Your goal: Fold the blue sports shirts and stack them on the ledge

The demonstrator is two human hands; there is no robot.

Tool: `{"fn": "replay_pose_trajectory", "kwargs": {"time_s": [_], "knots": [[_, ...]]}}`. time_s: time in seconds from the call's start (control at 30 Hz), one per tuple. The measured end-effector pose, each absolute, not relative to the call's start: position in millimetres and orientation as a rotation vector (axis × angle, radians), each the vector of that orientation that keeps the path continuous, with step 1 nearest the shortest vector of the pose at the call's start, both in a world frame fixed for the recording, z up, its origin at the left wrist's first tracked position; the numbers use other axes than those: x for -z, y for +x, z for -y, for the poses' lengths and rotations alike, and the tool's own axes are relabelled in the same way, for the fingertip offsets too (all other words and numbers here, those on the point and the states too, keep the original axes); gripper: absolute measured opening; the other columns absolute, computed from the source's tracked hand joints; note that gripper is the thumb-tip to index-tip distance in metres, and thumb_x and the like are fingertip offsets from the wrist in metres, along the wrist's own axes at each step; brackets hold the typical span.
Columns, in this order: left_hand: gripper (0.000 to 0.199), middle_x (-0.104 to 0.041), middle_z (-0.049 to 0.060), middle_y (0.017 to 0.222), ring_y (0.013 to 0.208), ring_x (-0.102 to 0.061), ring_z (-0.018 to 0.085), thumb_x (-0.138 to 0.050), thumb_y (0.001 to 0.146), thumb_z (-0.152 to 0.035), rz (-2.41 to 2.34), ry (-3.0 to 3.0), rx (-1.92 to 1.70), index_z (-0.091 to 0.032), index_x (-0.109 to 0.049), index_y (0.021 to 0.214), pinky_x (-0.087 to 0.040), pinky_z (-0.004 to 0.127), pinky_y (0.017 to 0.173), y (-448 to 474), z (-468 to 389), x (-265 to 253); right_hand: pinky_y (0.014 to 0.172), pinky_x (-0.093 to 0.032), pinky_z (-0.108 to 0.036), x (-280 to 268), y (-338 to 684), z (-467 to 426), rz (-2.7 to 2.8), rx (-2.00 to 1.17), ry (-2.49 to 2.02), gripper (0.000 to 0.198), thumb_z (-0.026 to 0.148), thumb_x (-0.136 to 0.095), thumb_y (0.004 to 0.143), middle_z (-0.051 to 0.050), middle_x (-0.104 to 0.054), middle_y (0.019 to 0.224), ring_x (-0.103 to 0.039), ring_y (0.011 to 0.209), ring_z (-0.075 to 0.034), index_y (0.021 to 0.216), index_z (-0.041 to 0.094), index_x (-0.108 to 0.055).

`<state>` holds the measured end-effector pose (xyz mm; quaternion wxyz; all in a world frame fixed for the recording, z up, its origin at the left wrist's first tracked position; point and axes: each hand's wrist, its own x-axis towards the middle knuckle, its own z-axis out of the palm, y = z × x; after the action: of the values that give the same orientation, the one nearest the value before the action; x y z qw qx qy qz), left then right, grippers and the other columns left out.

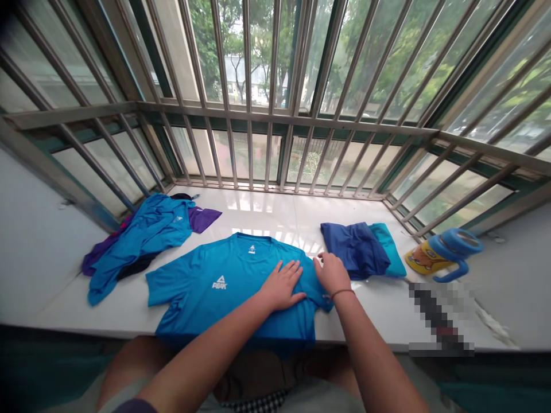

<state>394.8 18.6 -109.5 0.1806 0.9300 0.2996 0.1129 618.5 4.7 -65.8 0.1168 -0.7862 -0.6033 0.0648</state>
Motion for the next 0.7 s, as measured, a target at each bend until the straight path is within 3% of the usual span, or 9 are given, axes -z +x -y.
{"fn": "replay_pose_trajectory", "kwargs": {"time_s": [0.1,0.2,0.3,0.37,0.43,0.53,0.7], "knots": [[0.095,-0.029,0.015,0.180,0.169,-0.023,0.033,-0.048,0.102,-0.079,-0.853,2.605,-0.354,-0.019,-0.032,0.174,-0.013,0.061,0.138,388,-18,113,0.092,-0.049,-0.037,81,631,47,1.829,-0.104,-2.448,0.042,0.047,-0.068,0.100,-0.021,-0.074,0.122,-0.069,0.114,-0.034,0.128,0.015,-0.071],[0.090,-0.034,0.017,0.178,0.167,-0.028,0.034,-0.052,0.102,-0.076,-0.896,2.603,-0.402,-0.018,-0.038,0.170,-0.016,0.058,0.138,386,-16,110,0.089,-0.050,-0.037,94,636,76,1.694,-0.165,-2.528,0.051,0.052,-0.072,0.098,-0.022,-0.073,0.125,-0.070,0.114,-0.035,0.132,0.015,-0.068],[0.068,-0.051,0.017,0.167,0.158,-0.042,0.033,-0.055,0.106,-0.063,-0.926,2.622,-0.503,-0.018,-0.055,0.156,-0.023,0.054,0.136,385,-11,106,0.084,-0.049,-0.033,92,638,75,1.487,-0.406,-2.535,0.037,0.046,-0.072,0.098,-0.018,-0.078,0.113,-0.073,0.104,-0.031,0.121,0.017,-0.071],[0.045,-0.066,0.015,0.150,0.145,-0.056,0.031,-0.056,0.108,-0.051,-0.913,2.639,-0.555,-0.020,-0.067,0.139,-0.033,0.050,0.130,383,-9,102,0.081,-0.046,-0.031,86,640,65,1.448,-0.508,-2.513,0.020,0.038,-0.073,0.096,-0.014,-0.078,0.103,-0.074,0.098,-0.028,0.101,0.019,-0.074],[0.028,-0.074,0.012,0.133,0.131,-0.064,0.030,-0.056,0.108,-0.041,-0.889,2.663,-0.570,-0.022,-0.072,0.121,-0.042,0.047,0.122,381,-7,100,0.080,-0.045,-0.030,78,642,53,1.439,-0.530,-2.488,0.017,0.035,-0.071,0.097,-0.012,-0.078,0.097,-0.073,0.096,-0.027,0.090,0.020,-0.073],[0.019,-0.076,0.010,0.121,0.120,-0.067,0.029,-0.059,0.105,-0.035,-0.855,2.688,-0.565,-0.022,-0.072,0.108,-0.046,0.045,0.113,379,-7,97,0.080,-0.046,-0.030,68,647,40,1.354,-0.537,-2.469,0.027,0.039,-0.059,0.104,-0.012,-0.078,0.097,-0.072,0.094,-0.026,0.102,0.017,-0.074],[0.017,-0.076,0.009,0.122,0.119,-0.068,0.029,-0.061,0.103,-0.033,-0.819,2.683,-0.598,-0.021,-0.072,0.108,-0.047,0.045,0.111,380,-8,96,0.071,-0.049,-0.028,63,649,27,1.210,-0.652,-2.435,0.036,0.042,-0.048,0.109,-0.009,-0.076,0.091,-0.071,0.081,-0.022,0.119,0.016,-0.070]]}}
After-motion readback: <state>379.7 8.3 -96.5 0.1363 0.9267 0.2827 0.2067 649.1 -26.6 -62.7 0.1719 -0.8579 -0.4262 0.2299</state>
